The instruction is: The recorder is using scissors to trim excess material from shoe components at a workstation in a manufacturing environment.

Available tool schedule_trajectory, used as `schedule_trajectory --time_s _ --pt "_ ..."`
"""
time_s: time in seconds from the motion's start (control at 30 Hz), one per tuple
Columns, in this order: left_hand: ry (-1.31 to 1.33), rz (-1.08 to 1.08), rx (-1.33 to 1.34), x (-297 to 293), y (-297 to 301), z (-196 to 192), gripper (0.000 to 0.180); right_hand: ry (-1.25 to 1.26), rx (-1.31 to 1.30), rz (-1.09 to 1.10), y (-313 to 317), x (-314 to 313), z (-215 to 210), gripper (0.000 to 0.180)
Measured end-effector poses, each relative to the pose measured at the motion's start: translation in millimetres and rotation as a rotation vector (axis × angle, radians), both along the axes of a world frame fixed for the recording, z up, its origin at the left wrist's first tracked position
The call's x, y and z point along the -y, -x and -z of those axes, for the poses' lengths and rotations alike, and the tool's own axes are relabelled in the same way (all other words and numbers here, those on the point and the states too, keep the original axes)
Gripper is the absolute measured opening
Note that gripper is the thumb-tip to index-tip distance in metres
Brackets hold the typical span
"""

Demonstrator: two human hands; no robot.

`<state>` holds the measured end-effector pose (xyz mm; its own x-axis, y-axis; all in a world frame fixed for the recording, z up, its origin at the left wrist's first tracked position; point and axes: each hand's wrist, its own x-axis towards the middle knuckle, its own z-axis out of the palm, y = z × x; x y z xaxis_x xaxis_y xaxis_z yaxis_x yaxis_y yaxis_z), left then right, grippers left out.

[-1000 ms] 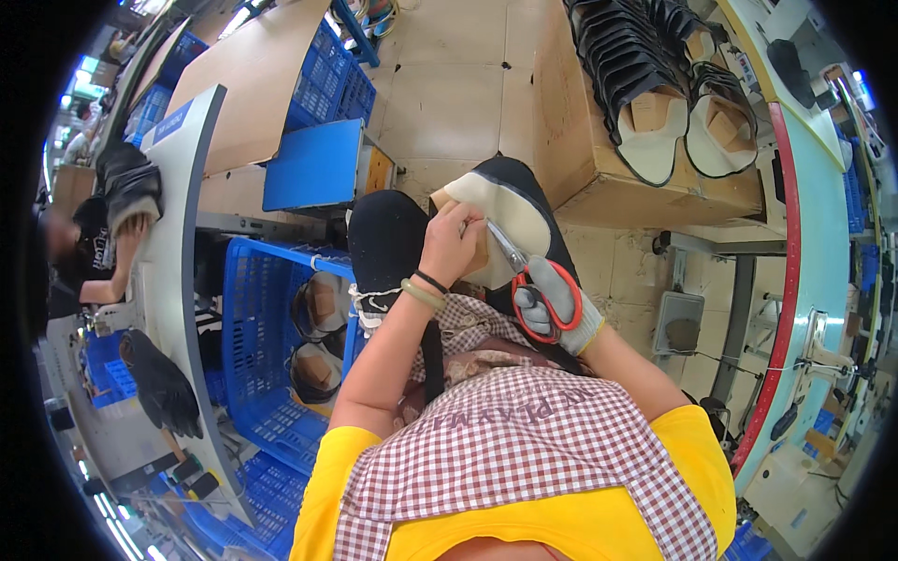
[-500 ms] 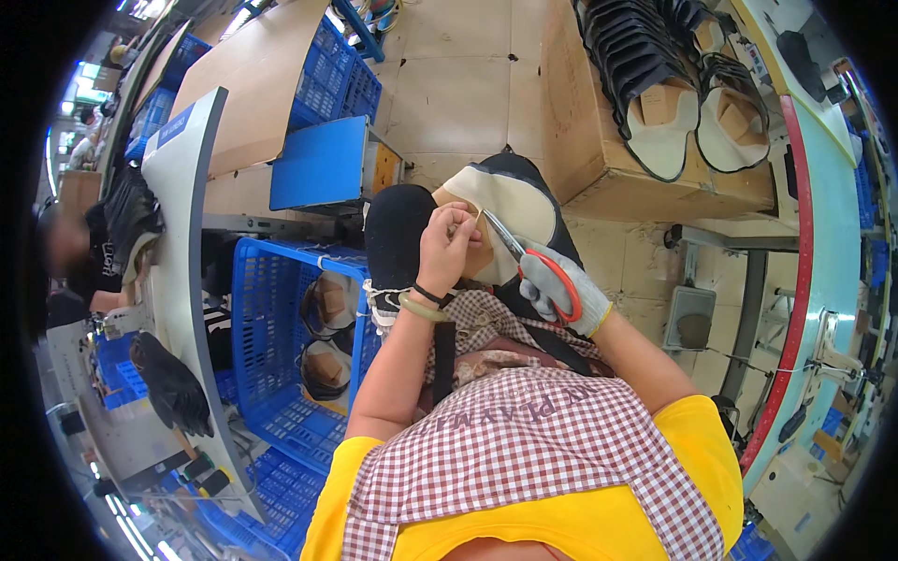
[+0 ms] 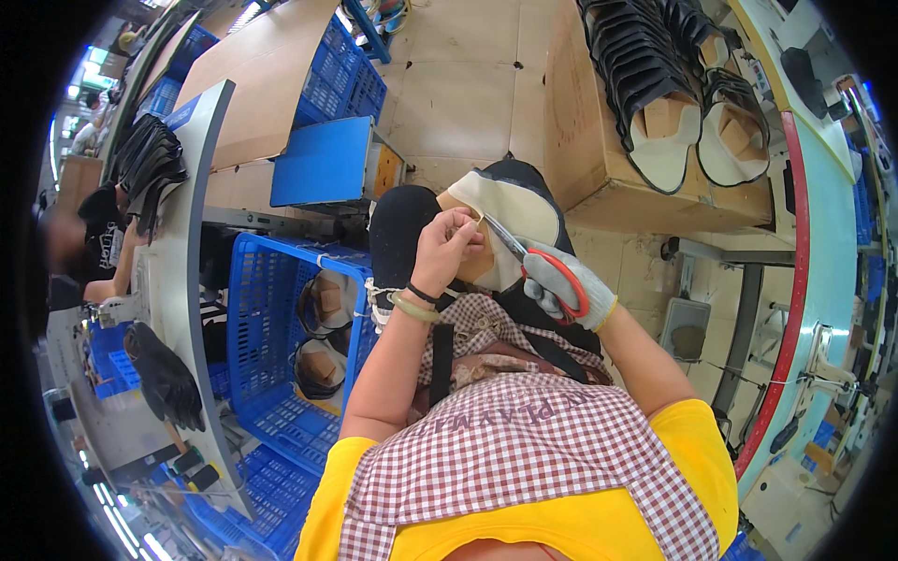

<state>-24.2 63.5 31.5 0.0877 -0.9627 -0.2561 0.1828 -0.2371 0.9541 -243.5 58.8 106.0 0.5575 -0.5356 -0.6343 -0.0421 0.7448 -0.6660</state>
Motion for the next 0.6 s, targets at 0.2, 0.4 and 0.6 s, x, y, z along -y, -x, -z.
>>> schedule_trajectory --time_s 0.2,0.4,0.6 --pt "-0.048 0.026 -0.013 1 -4 -1 0.014 0.054 -0.032 -0.03 -2 5 -6 0.045" --pt "-0.016 0.073 -0.01 -3 -3 -6 0.013 0.066 -0.052 -0.081 3 14 -13 0.05" --pt "-0.024 0.108 -0.065 -1 -5 -2 0.009 0.038 -0.15 -0.147 -4 30 -20 0.05"
